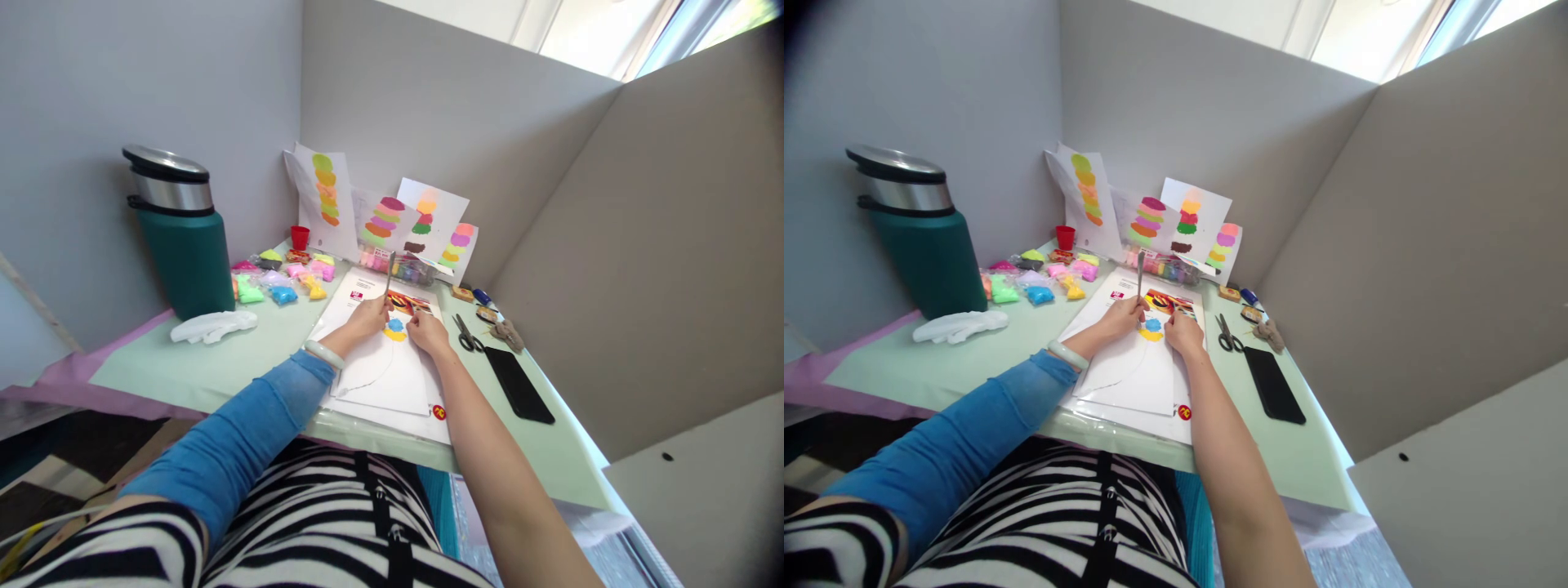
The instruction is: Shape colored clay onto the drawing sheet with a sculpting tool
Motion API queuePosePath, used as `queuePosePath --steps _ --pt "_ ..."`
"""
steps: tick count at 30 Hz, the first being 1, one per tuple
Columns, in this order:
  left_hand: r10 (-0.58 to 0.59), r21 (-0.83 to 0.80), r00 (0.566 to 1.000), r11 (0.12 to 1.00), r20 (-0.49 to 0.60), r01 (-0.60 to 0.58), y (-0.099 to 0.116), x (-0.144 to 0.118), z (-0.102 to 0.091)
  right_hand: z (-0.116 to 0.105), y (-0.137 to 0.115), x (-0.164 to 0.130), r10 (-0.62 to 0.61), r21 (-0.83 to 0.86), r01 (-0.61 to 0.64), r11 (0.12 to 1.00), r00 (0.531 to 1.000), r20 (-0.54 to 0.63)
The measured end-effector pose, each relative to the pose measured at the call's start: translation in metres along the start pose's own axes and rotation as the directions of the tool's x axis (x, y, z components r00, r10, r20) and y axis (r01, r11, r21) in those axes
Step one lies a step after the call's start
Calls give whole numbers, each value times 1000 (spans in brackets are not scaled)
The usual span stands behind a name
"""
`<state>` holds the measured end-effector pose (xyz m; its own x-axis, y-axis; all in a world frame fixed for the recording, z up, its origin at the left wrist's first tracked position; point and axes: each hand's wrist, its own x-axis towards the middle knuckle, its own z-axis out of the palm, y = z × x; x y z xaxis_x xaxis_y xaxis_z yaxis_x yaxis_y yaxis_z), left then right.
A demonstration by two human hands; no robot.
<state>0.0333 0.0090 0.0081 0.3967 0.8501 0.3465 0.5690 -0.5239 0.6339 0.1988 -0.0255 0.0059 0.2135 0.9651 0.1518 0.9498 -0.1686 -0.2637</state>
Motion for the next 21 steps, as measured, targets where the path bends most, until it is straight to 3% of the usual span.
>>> queuePosePath --steps 8,12,15,21 --pt "72 -27 997 997 -7 -72 9 -4 -4 0 -1 -1 8 20 -8 1000 1000 -30" --pt "104 40 994 994 16 -105 11 -5 -4 -1 0 -1 17 180 17 984 983 -184" --pt "177 92 984 979 37 -179 10 -5 -3 -5 -2 -3 1 339 107 935 952 -305" --pt "238 111 964 961 120 -252 5 -4 0 -9 -12 -13 -185 541 325 775 937 -297"
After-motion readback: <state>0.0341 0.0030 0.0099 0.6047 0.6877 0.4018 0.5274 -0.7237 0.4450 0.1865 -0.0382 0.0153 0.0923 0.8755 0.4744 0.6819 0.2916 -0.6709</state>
